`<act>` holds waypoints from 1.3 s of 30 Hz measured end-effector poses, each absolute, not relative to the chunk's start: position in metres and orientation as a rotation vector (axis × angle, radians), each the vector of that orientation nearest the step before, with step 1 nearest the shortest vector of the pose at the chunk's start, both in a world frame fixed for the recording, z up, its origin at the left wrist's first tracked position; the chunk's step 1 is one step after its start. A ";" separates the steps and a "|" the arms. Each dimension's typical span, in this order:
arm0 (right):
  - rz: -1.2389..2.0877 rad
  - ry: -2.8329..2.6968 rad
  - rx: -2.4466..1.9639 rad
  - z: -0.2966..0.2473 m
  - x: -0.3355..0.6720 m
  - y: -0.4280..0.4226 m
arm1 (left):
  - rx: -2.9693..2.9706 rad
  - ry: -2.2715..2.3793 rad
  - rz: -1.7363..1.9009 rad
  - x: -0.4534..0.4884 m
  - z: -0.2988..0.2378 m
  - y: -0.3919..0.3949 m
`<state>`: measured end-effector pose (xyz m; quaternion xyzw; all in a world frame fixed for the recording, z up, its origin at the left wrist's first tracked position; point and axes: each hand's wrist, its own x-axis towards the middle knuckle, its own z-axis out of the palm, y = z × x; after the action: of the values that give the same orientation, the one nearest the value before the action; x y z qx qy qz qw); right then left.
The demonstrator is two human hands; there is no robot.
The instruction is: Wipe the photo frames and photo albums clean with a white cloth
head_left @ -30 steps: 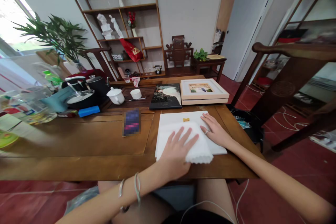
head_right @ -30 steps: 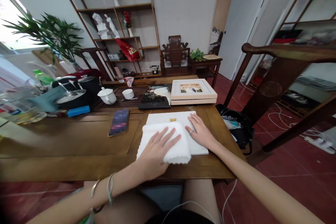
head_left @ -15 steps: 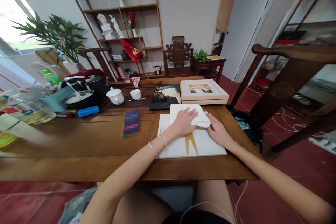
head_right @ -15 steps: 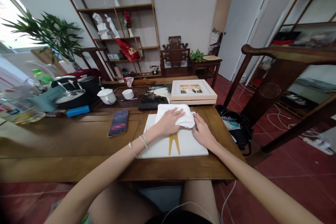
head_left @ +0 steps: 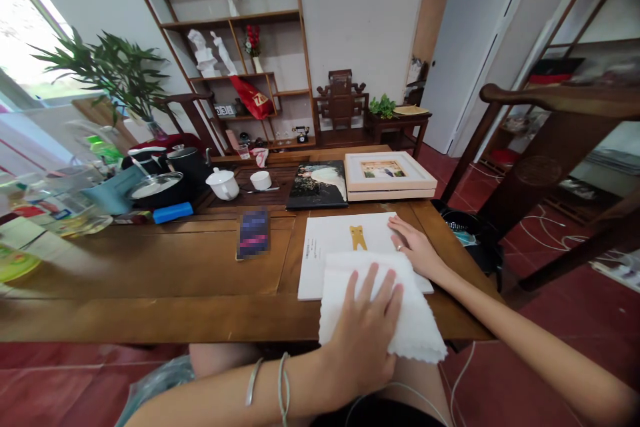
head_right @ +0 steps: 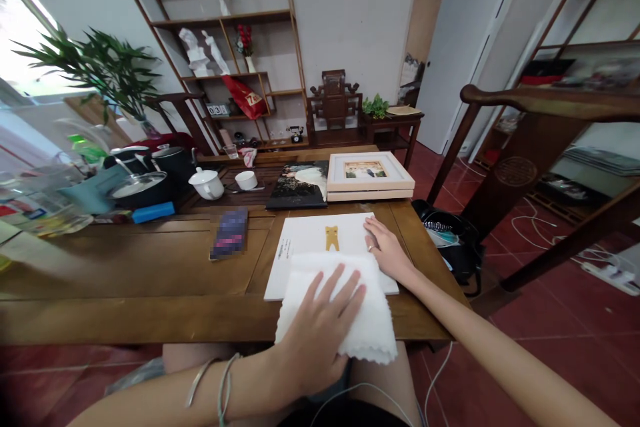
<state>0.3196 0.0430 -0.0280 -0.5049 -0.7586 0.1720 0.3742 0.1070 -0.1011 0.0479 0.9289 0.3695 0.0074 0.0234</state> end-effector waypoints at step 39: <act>0.365 -2.044 -1.259 -0.022 0.316 0.026 | 2.682 1.259 0.243 0.137 0.059 0.068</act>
<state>0.3162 0.0259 -0.0217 -0.4858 -0.7887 0.1408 0.3495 0.1369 0.0681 0.0589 0.8990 0.4219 0.0815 0.0844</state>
